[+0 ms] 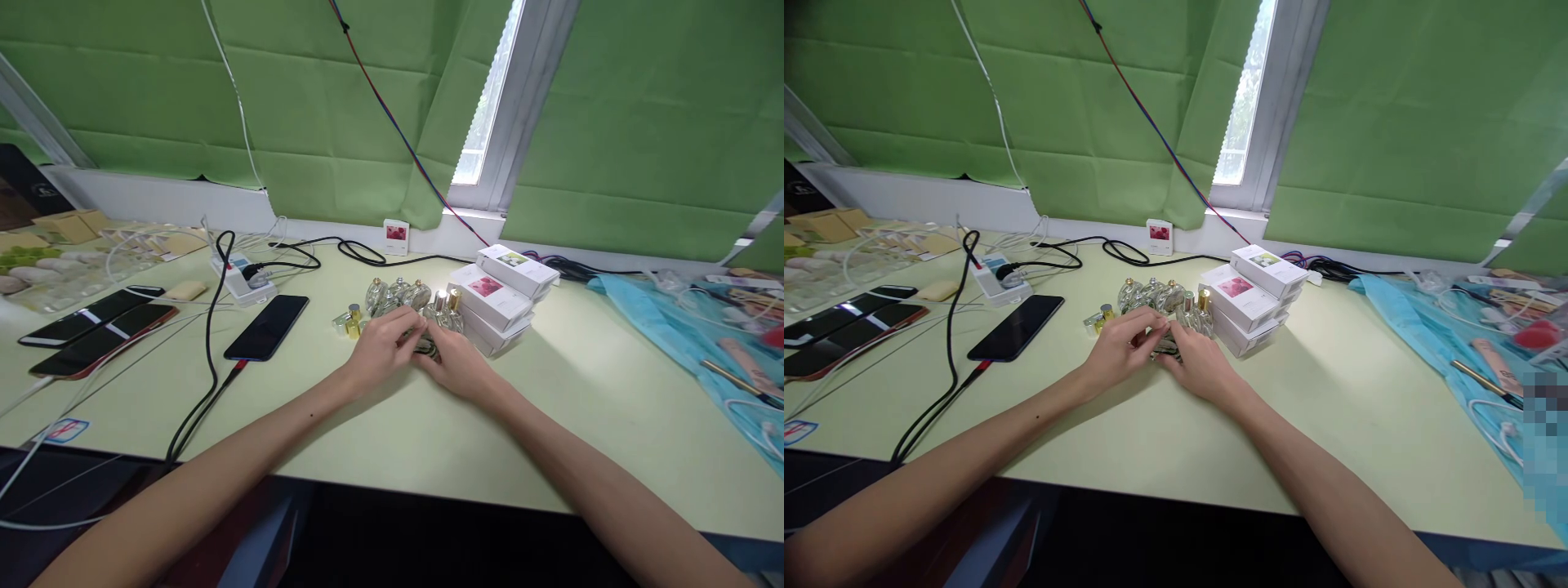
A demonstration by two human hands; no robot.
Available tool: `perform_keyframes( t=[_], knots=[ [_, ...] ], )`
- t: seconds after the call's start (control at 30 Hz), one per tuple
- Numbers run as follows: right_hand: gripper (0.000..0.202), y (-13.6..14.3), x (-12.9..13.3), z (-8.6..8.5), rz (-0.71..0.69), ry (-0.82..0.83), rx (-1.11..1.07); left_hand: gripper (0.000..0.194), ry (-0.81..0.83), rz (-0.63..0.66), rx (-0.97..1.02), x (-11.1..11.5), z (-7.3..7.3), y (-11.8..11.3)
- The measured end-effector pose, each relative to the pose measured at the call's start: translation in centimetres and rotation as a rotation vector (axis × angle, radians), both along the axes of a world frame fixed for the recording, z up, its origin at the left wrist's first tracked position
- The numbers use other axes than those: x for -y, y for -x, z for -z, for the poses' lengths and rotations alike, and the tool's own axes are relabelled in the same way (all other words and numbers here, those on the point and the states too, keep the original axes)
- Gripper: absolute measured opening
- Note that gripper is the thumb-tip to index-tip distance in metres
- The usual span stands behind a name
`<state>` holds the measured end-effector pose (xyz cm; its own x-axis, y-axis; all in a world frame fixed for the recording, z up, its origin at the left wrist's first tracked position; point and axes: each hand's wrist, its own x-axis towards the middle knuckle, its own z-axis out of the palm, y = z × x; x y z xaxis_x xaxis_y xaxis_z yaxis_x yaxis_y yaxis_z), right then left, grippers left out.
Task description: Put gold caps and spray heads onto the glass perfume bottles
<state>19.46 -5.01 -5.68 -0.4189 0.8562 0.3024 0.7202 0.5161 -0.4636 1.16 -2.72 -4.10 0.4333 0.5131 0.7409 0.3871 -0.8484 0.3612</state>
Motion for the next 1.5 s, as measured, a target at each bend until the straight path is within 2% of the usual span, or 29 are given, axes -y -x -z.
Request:
perform_keyframes(
  t=[0.2, 0.43, 0.73, 1.03, 1.37, 1.5],
  knots=[
    [0.021, 0.00, 0.02, -0.01, -0.003, 0.003, -0.002, 0.014, 0.088, -0.012, 0.043, 0.17, -0.49, -0.12],
    [0.024, -0.03, 0.05, 0.03, -0.002, 0.010, -0.005, 0.015, 0.123, 0.015, 0.078, 0.13, -0.41, -0.14],
    [0.025, 0.01, 0.14, -0.13, 0.001, 0.009, 0.003, 0.020, 0.009, 0.050, 0.016, -0.05, -0.02, 0.09],
    [0.023, 0.00, 0.13, -0.14, 0.012, 0.025, 0.025, 0.015, 0.167, 0.013, 0.102, -0.16, -0.46, -0.10],
    [0.027, -0.03, 0.17, -0.17, 0.005, 0.029, 0.011, 0.021, 0.042, 0.023, 0.012, 0.01, -0.11, 0.05],
    [0.027, 0.01, 0.21, -0.23, 0.003, 0.033, 0.009, 0.021, 0.071, 0.016, 0.023, 0.03, -0.23, -0.01]
  ],
)
